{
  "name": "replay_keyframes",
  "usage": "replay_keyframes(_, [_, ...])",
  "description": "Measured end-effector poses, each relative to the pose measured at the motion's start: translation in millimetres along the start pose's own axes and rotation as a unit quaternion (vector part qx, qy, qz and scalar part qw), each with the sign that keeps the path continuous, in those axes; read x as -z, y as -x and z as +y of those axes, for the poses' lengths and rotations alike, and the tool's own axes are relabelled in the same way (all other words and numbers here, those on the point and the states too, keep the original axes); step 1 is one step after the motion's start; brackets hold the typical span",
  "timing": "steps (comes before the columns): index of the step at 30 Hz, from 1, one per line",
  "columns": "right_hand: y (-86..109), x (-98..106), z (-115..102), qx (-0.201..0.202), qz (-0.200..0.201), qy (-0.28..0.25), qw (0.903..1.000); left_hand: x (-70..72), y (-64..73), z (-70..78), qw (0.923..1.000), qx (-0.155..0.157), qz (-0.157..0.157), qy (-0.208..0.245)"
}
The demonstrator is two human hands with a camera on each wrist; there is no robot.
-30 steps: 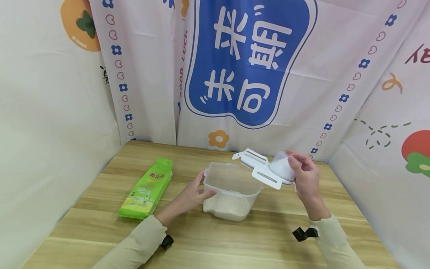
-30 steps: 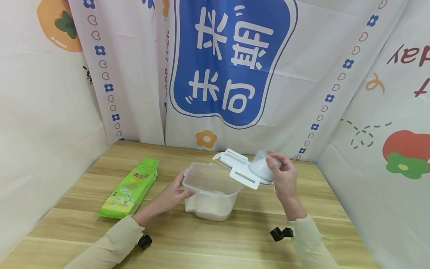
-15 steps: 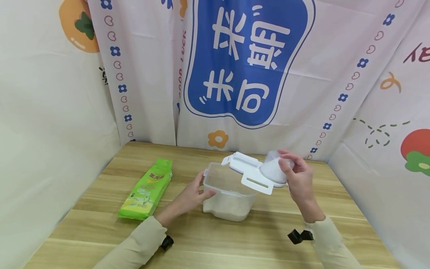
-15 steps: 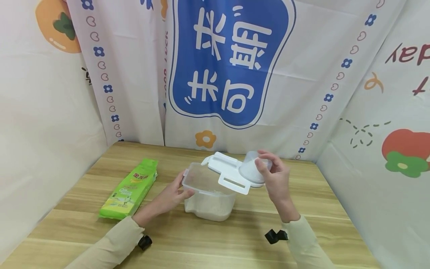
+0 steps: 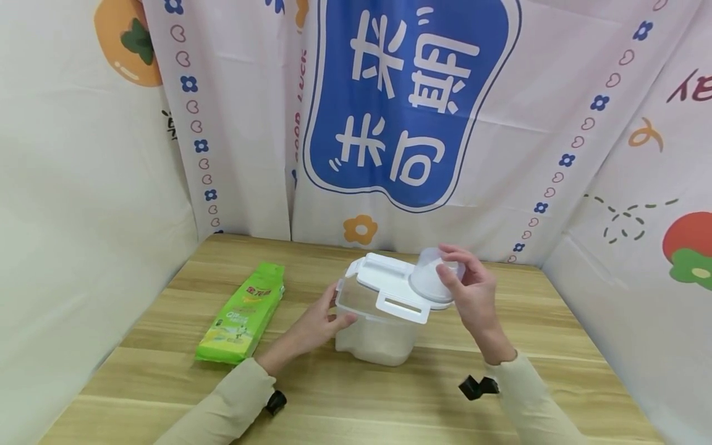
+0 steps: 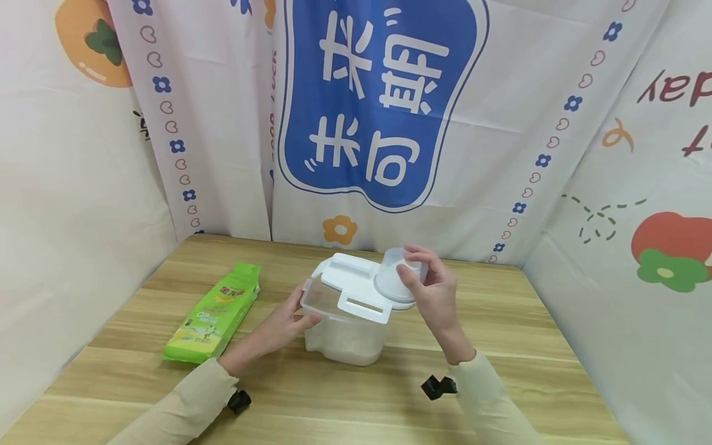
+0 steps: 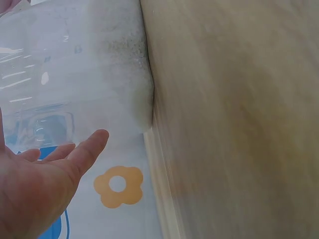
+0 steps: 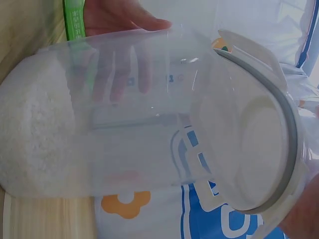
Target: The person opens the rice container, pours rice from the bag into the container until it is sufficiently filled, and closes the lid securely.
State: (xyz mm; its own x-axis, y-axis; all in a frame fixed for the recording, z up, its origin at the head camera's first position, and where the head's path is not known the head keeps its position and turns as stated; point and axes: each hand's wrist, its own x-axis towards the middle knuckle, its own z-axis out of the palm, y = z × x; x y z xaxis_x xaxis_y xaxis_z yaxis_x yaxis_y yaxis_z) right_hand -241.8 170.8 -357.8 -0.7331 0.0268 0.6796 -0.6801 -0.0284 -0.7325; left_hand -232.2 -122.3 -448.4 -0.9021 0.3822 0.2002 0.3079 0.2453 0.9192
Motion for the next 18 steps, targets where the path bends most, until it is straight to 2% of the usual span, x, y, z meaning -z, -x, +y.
replay_keyframes(7, [3.0, -13, 0, 0.001, -0.019, 0.008, 0.9998, 0.0, 0.3, 0.9, 0.9999, -0.011, -0.002, 0.01])
replay_keyframes(18, [11.0, -22, 8, 0.041, -0.049, 0.004, 0.998, -1.0, 0.7, -1.2, 1.0, -0.003, -0.006, 0.006])
